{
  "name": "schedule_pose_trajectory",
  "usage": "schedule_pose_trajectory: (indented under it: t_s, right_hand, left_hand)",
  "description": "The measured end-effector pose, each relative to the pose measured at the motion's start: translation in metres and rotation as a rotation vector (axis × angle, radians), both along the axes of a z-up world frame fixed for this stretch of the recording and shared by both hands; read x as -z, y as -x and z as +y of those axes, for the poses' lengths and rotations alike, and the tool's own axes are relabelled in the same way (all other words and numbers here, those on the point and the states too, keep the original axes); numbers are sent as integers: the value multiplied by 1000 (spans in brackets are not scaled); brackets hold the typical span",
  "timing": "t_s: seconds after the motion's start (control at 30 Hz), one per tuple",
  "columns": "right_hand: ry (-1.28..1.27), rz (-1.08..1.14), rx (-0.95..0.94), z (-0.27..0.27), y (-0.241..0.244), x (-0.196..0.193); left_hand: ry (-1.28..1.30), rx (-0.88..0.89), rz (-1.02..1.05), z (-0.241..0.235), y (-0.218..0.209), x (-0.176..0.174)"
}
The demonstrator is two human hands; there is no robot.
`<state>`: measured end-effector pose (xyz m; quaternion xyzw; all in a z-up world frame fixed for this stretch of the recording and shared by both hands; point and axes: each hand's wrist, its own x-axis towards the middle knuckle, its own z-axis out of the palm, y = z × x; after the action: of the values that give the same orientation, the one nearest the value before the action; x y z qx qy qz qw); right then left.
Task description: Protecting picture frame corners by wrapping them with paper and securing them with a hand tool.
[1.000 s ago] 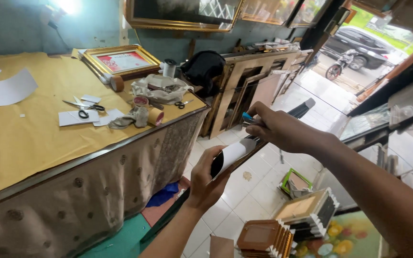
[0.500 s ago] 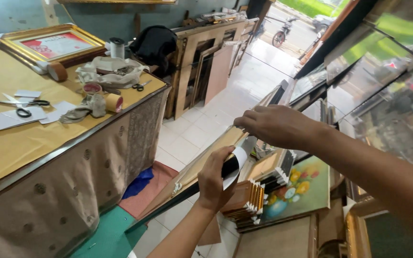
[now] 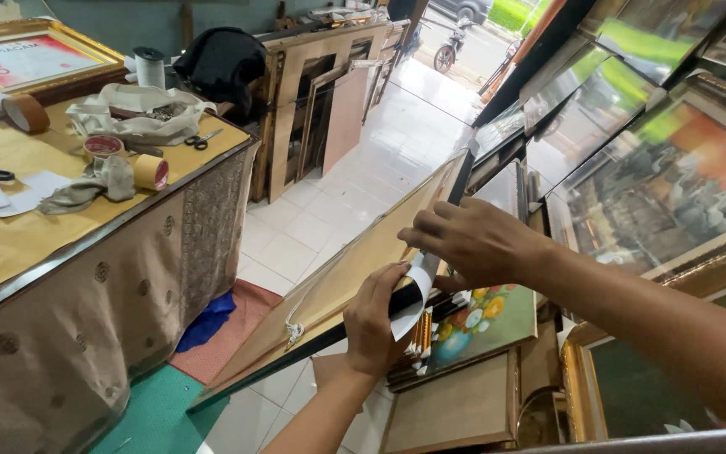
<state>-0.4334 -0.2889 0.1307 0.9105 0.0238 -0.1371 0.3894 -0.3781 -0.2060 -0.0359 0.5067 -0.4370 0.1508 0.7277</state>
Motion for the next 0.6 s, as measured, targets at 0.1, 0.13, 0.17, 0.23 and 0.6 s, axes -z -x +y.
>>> schedule_pose_trajectory:
  t_s: [0.1, 0.13, 0.17, 0.23, 0.6]
  right_hand:
    - [-9, -26, -24, -7, 5, 10]
    - [-9, -26, -26, -9, 7, 12]
    - [-4, -65, -64, -10, 8, 14]
    - [0, -103, -104, -13, 9, 17]
    - [-65, -124, -199, -23, 7, 16]
  left_hand:
    - [4, 33, 1, 0, -1, 1]
    - [4, 32, 1, 0, -1, 0]
    - [6, 39, 7, 1, -2, 0]
    - [7, 45, 13, 0, -3, 1]
    - [-6, -35, 1, -1, -4, 1]
